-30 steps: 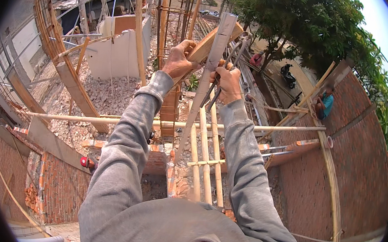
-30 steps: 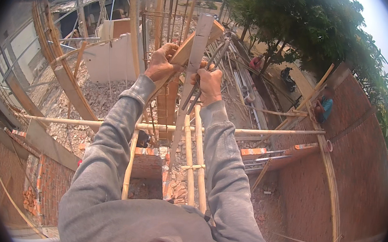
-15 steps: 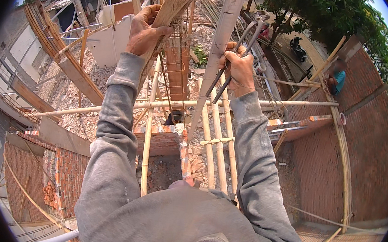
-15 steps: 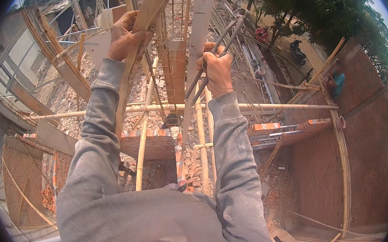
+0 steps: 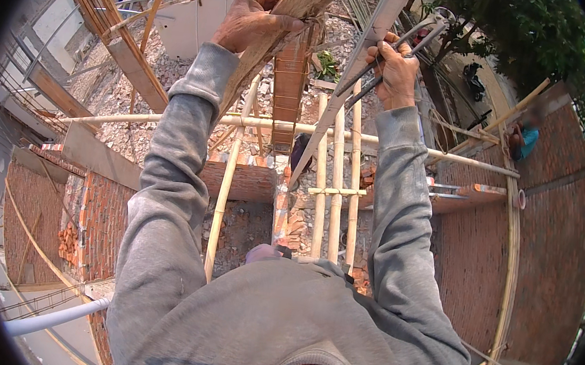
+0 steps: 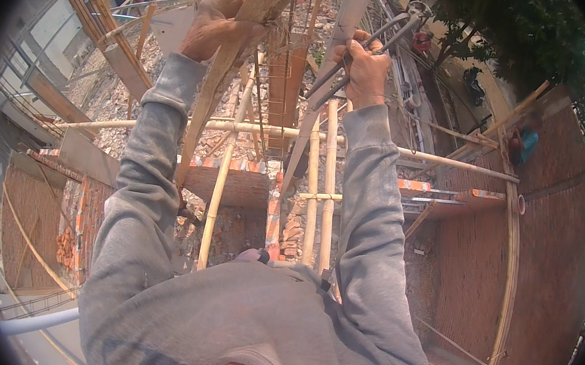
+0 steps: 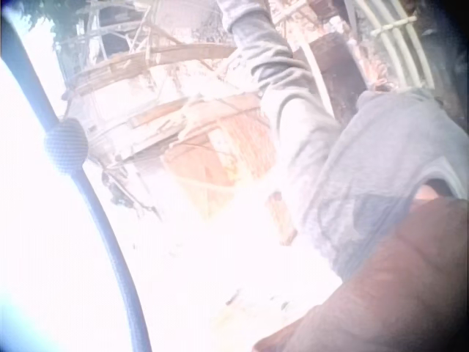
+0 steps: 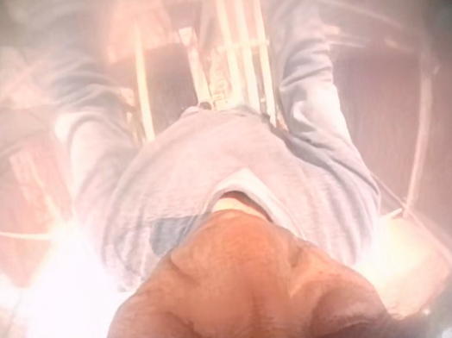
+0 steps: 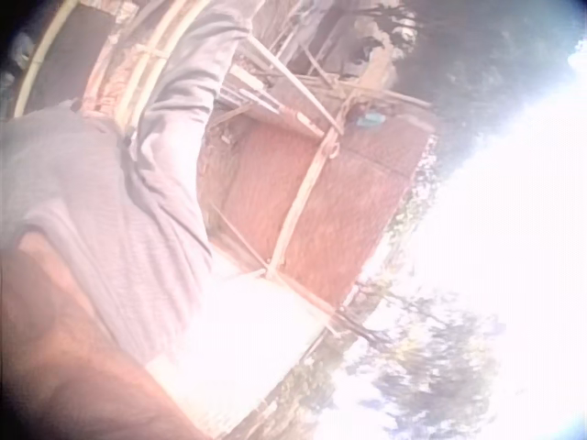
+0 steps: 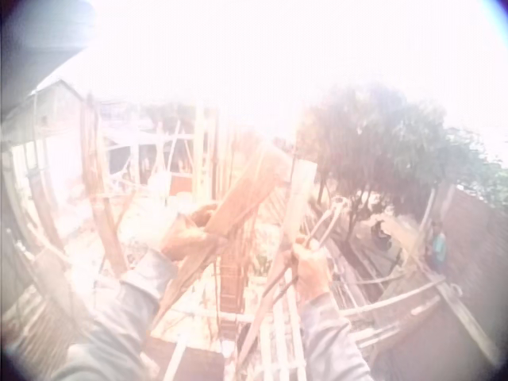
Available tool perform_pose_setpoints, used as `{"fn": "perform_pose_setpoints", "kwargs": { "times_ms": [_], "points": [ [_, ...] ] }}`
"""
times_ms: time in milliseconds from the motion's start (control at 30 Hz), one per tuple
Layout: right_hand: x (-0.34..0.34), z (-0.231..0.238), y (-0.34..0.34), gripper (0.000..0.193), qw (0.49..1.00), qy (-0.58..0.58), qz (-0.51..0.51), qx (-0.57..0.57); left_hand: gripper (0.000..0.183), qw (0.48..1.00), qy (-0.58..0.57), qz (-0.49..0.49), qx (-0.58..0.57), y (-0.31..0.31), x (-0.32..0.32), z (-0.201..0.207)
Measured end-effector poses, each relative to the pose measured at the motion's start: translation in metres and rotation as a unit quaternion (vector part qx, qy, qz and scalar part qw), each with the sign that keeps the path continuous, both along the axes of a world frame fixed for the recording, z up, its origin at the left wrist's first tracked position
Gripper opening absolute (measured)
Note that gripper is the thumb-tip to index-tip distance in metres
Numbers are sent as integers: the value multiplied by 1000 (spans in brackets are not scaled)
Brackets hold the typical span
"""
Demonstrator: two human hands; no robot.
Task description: The person is assembling a bamboo scaffolding structure. They tie bamboo poles together using wire, secure a wooden plank to the frame, and use pliers to tighten the connections.
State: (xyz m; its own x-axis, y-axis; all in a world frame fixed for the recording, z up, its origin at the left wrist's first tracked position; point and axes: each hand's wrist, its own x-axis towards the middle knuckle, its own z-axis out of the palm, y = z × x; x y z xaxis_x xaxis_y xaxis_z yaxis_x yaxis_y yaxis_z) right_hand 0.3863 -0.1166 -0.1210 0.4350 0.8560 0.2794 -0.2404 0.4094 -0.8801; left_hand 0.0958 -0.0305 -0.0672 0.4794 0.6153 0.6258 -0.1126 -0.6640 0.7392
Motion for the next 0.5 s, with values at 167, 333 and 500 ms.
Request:
{"fn": "perform_pose_setpoints", "kwargs": {
  "times_ms": [167,333,500],
  "points": [
    [1,1,-1,20,1000,20,11,3,76,999,36,-35,-7,4,49,-21],
    [2,2,2,20,999,25,31,16,73,998,49,-33,-18,8,60,-17],
    [6,2,5,16,1000,16,10,-3,73,999,37,-2,-13,18,29,-2]
  ]
}}
